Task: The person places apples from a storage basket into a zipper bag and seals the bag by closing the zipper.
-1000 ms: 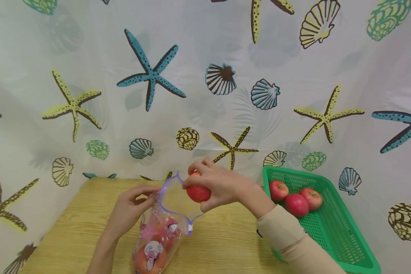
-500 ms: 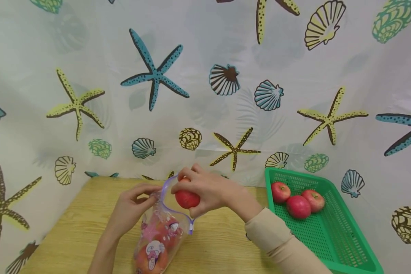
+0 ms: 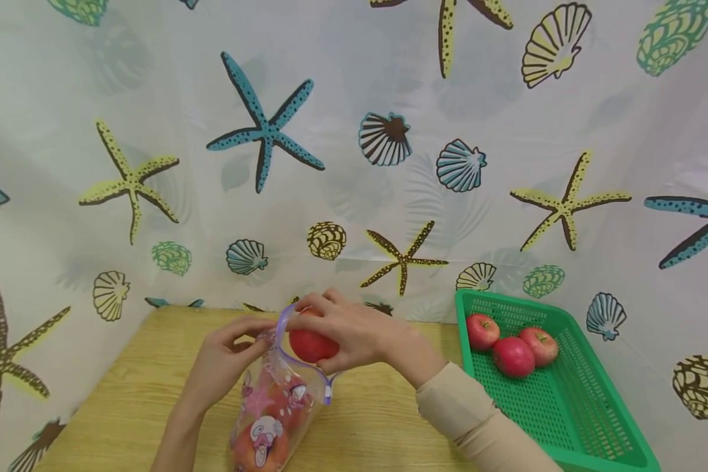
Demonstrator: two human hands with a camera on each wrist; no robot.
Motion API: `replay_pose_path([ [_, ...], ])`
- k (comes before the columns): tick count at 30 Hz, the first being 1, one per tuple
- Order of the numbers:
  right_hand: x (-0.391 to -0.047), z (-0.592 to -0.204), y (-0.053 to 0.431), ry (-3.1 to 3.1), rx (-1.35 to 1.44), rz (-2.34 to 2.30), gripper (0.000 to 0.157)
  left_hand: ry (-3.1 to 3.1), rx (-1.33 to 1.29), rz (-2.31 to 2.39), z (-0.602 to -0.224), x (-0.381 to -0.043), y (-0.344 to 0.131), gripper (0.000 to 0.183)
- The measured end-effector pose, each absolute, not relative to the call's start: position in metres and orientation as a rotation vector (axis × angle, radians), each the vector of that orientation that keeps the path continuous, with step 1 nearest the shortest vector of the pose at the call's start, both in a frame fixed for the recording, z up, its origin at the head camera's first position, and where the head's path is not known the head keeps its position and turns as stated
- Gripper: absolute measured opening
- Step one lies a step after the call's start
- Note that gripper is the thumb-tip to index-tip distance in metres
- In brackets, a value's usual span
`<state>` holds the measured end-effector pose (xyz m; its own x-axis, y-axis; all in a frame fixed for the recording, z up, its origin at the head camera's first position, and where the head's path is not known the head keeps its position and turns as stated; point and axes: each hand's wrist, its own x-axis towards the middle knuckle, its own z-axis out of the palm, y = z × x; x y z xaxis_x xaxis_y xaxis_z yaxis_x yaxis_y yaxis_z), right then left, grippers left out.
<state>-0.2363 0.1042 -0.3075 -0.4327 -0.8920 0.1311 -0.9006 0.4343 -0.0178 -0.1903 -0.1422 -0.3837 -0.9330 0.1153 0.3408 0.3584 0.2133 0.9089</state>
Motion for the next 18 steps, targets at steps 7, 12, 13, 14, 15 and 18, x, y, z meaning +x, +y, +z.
replay_pose_path([
  [7, -0.238, -0.309, 0.103, -2.445, 1.688, 0.245, 0.051, -2.236, -0.429, -1.823, -0.385, -0.191, -0.143, 0.022],
  [12, -0.241, -0.308, 0.111, -2.396, 1.677, 0.264, 0.045, -2.203, -0.431, -1.828, -0.387, -0.192, -0.146, 0.020],
  [13, -0.242, -0.308, 0.114, -2.400, 1.674, 0.262, 0.045, -2.201, -0.440, -1.826, -0.387, -0.192, -0.146, 0.020],
  [14, -0.242, -0.308, 0.116, -2.409, 1.670, 0.259, 0.044, -2.200, -0.445, -1.822, -0.387, -0.192, -0.147, 0.020],
  [15, -0.243, -0.309, 0.119, -2.414, 1.669, 0.254, 0.044, -2.200, -0.447, -1.821, -0.387, -0.192, -0.147, 0.019],
  [18, -0.242, -0.308, 0.128, -2.441, 1.661, 0.254, 0.044, -2.191, -0.437, -1.820, -0.386, -0.191, -0.146, 0.020],
])
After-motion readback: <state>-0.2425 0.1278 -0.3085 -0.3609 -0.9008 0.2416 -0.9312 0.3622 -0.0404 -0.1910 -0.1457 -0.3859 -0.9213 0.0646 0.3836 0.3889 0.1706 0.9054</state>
